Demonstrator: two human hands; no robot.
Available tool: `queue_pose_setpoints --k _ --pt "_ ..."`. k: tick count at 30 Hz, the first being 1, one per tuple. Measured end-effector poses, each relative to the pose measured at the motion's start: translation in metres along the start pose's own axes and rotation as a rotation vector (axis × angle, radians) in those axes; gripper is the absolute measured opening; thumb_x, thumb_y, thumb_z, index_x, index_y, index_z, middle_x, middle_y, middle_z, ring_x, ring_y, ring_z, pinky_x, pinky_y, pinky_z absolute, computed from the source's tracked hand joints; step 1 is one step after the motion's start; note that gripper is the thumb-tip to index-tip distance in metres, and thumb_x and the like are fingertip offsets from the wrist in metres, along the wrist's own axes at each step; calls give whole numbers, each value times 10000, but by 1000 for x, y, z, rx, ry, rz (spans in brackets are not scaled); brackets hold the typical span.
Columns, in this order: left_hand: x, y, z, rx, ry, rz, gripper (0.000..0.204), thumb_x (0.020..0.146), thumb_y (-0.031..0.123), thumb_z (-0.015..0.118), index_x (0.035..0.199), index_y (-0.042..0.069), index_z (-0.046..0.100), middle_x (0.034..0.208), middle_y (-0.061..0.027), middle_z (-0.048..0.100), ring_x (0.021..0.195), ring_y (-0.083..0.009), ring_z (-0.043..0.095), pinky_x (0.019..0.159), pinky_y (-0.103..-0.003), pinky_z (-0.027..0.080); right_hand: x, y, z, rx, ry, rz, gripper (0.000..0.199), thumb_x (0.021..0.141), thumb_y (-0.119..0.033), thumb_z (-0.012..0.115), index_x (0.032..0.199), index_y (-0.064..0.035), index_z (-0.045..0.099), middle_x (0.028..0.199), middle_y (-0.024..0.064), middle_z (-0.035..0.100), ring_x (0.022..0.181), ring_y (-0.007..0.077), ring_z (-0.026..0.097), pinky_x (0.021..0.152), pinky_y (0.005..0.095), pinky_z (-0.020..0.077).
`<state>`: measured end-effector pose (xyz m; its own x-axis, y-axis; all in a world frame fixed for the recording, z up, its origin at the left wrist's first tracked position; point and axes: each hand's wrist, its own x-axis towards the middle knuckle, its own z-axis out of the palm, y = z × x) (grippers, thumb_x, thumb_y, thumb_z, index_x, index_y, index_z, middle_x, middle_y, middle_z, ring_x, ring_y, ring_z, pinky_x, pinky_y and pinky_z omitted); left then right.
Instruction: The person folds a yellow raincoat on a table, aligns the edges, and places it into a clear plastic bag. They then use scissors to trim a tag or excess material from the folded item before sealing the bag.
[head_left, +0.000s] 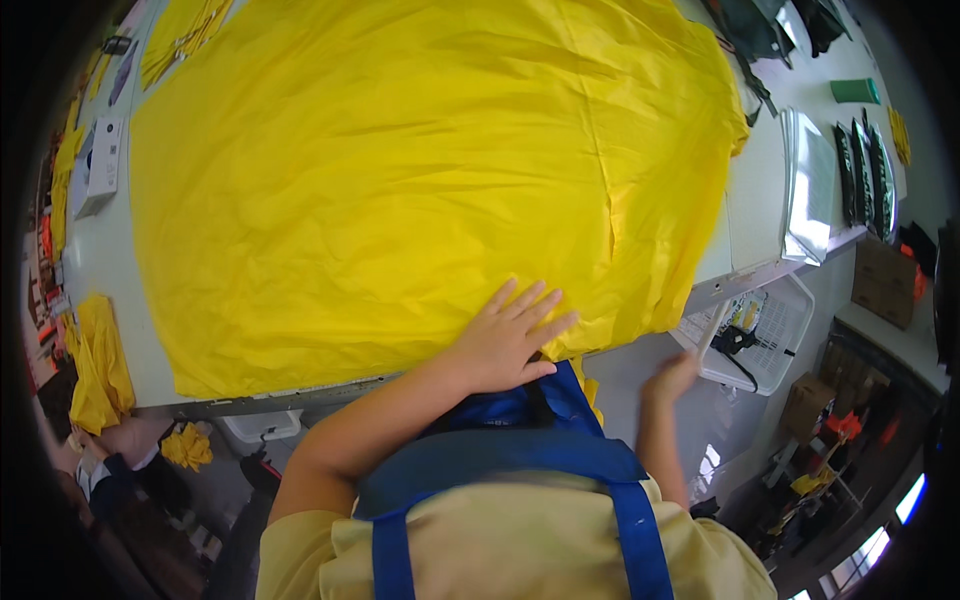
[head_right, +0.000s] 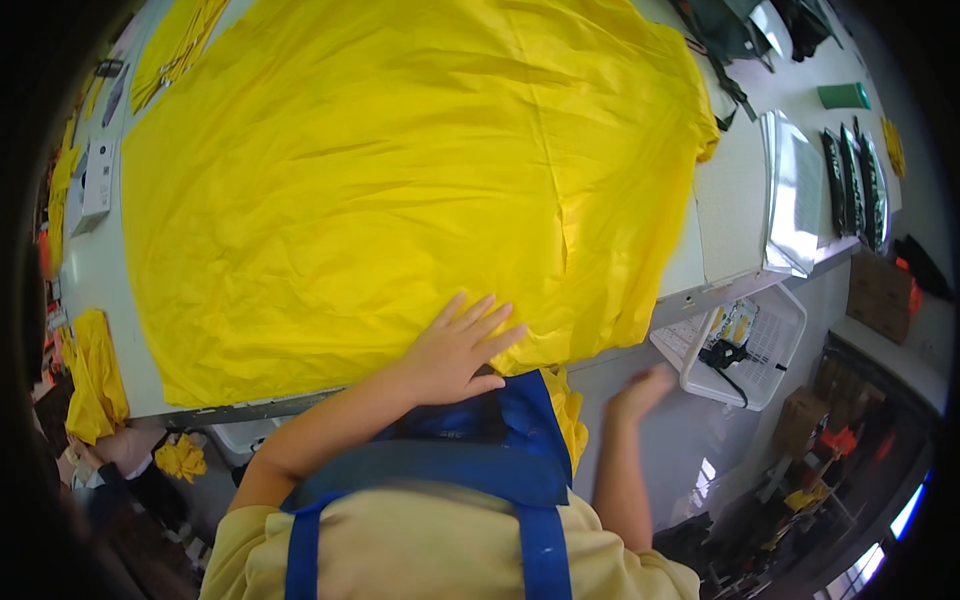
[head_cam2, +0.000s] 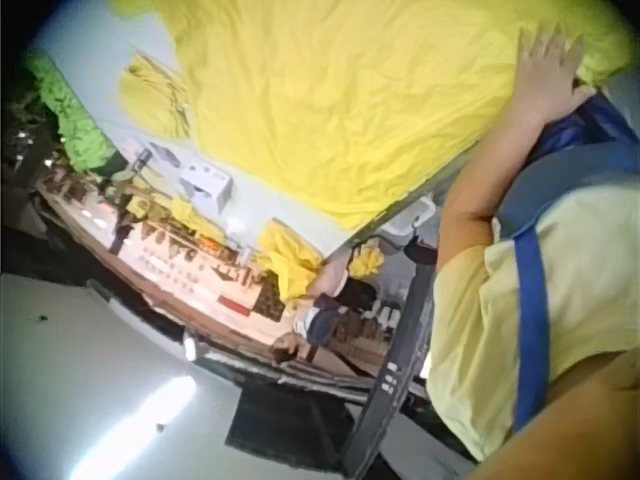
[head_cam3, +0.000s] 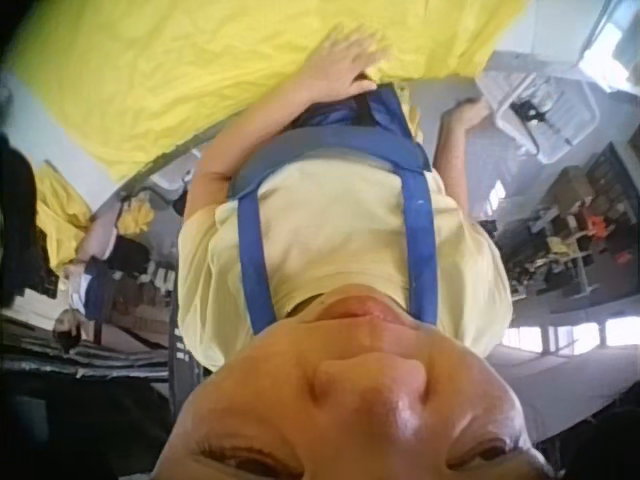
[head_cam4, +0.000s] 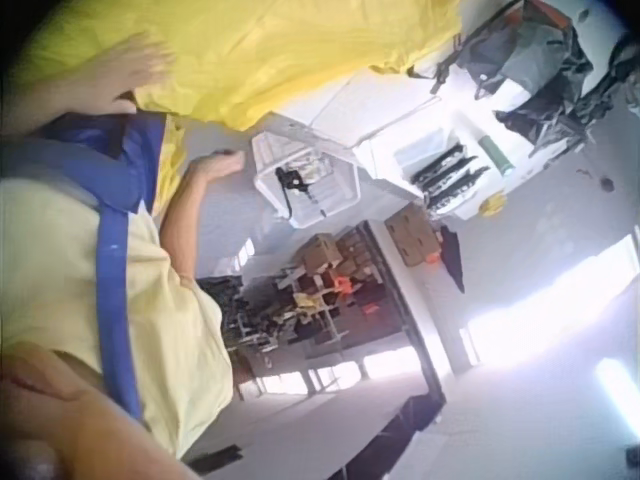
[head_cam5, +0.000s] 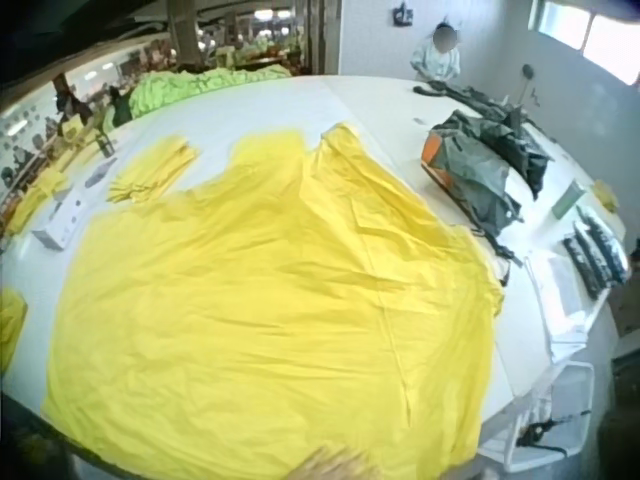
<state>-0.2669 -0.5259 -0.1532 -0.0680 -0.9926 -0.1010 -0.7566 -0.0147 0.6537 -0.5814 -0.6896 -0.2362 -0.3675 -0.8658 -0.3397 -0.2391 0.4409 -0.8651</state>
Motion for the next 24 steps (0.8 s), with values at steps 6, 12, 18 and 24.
queue_pose_setpoints --k 6,12,18,24 --pt "11 -5 16 186 -132 -11 942 731 574 655 1471 135 270 1535 -106 227 1425 -293 175 1135 -526 94 -149 46 96 1019 -765 1017 591 963 -489 372 1376 -67 400 1399 124 441 1267 305 423 1070 473 322" --pt "0 -7 16 227 -68 22 939 690 581 677 1455 172 318 1538 -123 214 1422 -317 174 1133 -532 83 -133 -39 35 1095 -477 342 424 965 -224 394 1361 -73 419 1380 137 459 1269 326 435 1075 485 332" --pt "5 -9 39 158 -25 44 689 823 431 599 1423 176 376 1453 -133 381 1373 -267 290 1105 -497 190 -207 -140 70 -199 -1117 -601 460 885 -53 523 1339 -62 441 1358 156 470 1219 305 492 1005 419 406" --pt "-22 4 45 5 195 -113 578 843 353 610 1320 59 468 1326 -193 491 1203 -332 478 955 -429 394 -167 -178 142 -559 -1275 -1163 485 803 41 510 1266 -97 546 1364 168 474 1231 339 471 1052 391 358"
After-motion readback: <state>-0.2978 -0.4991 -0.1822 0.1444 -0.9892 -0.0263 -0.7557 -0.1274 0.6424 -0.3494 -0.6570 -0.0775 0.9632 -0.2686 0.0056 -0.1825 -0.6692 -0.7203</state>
